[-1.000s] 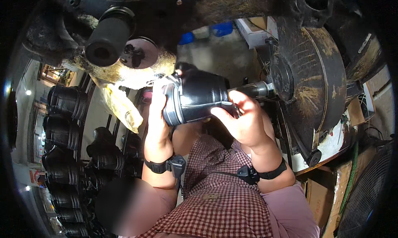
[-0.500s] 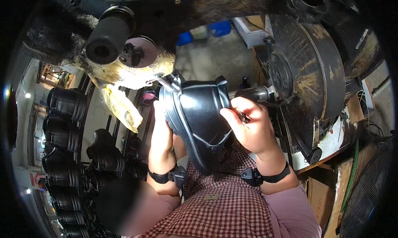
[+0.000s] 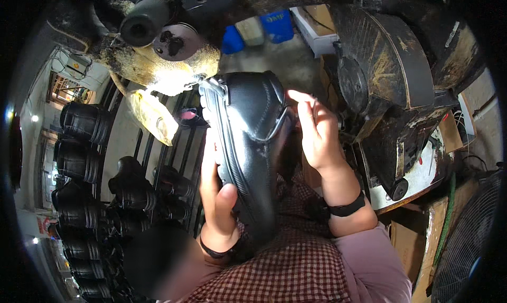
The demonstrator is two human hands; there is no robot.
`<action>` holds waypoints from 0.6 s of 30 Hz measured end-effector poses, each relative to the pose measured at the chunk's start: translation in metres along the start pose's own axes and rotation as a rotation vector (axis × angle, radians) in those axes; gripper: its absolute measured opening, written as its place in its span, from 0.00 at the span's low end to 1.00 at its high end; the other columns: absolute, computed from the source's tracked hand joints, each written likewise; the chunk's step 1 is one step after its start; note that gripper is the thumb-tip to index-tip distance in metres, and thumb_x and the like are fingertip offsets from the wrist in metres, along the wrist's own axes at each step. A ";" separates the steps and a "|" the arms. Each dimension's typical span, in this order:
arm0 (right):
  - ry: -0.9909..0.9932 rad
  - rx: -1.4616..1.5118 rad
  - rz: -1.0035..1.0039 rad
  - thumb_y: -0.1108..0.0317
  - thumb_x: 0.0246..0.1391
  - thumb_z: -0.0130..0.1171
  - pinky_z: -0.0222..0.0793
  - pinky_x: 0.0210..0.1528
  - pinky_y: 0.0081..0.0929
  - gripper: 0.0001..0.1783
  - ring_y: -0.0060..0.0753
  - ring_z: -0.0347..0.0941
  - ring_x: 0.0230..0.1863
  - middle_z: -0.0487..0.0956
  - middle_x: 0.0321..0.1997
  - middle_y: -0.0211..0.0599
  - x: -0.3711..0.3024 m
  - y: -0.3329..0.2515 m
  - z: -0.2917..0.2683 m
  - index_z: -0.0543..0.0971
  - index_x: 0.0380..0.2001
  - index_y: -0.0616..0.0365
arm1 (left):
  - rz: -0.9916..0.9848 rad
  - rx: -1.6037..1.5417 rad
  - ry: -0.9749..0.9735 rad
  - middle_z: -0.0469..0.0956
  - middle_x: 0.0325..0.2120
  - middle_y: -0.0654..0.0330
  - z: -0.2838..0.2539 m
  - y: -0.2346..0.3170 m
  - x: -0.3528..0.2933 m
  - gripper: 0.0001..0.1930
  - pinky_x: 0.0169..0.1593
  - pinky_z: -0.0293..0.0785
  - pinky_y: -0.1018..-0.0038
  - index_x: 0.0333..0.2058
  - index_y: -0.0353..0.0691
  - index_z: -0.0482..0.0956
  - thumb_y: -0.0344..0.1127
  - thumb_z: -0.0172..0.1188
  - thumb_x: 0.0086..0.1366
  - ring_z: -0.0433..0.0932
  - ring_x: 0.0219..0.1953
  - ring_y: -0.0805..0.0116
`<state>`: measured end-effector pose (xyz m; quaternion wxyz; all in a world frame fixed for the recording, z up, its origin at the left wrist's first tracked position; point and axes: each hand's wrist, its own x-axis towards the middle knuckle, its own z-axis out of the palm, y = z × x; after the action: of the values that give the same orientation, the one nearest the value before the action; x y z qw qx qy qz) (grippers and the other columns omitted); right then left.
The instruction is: The recorder is assembling and finishing shoes using industrial machinery, including trimming thread, oiling components, and lasting shoes on a machine.
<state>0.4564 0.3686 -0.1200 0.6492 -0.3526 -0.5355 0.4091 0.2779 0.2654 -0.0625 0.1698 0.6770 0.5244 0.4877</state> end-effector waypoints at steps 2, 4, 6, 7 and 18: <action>0.079 -0.151 -0.071 0.66 0.64 0.46 0.63 0.47 0.24 0.15 0.26 0.74 0.41 0.79 0.38 0.38 -0.004 0.013 -0.001 0.78 0.43 0.65 | -0.237 -0.603 0.022 0.71 0.45 0.51 0.011 0.010 0.010 0.46 0.51 0.63 0.73 0.63 0.24 0.54 0.55 0.56 0.56 0.69 0.46 0.65; 0.041 -0.880 -0.333 0.65 0.63 0.44 0.57 0.57 0.34 0.16 0.37 0.74 0.50 0.80 0.45 0.43 -0.005 0.027 -0.009 0.78 0.44 0.60 | -0.222 -0.535 0.068 0.71 0.45 0.52 0.012 0.005 0.013 0.45 0.48 0.65 0.77 0.62 0.24 0.54 0.53 0.56 0.55 0.70 0.44 0.69; 0.026 -0.822 -0.325 0.64 0.61 0.45 0.50 0.61 0.39 0.16 0.40 0.72 0.51 0.79 0.45 0.41 -0.003 0.027 -0.005 0.79 0.44 0.57 | -0.374 -0.509 0.107 0.70 0.48 0.51 0.011 0.001 0.023 0.43 0.51 0.65 0.75 0.62 0.25 0.55 0.47 0.57 0.53 0.70 0.45 0.67; 0.048 -0.773 -0.327 0.64 0.62 0.44 0.50 0.61 0.38 0.16 0.39 0.72 0.51 0.79 0.45 0.41 0.002 0.030 -0.006 0.79 0.44 0.57 | -0.274 -0.559 0.096 0.69 0.52 0.49 0.010 -0.006 0.022 0.37 0.54 0.64 0.74 0.61 0.26 0.58 0.39 0.55 0.54 0.70 0.49 0.66; -0.129 -0.448 -0.456 0.76 0.56 0.48 0.57 0.63 0.38 0.24 0.48 0.64 0.60 0.64 0.65 0.46 0.029 0.005 0.018 0.71 0.57 0.55 | -0.006 -0.653 -0.120 0.56 0.63 0.48 0.017 -0.028 0.047 0.50 0.63 0.57 0.66 0.66 0.30 0.42 0.49 0.62 0.55 0.60 0.62 0.58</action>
<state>0.4402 0.3970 -0.1096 0.5954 -0.3308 -0.7174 0.1466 0.2756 0.3222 -0.0680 0.4097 0.6128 0.3315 0.5889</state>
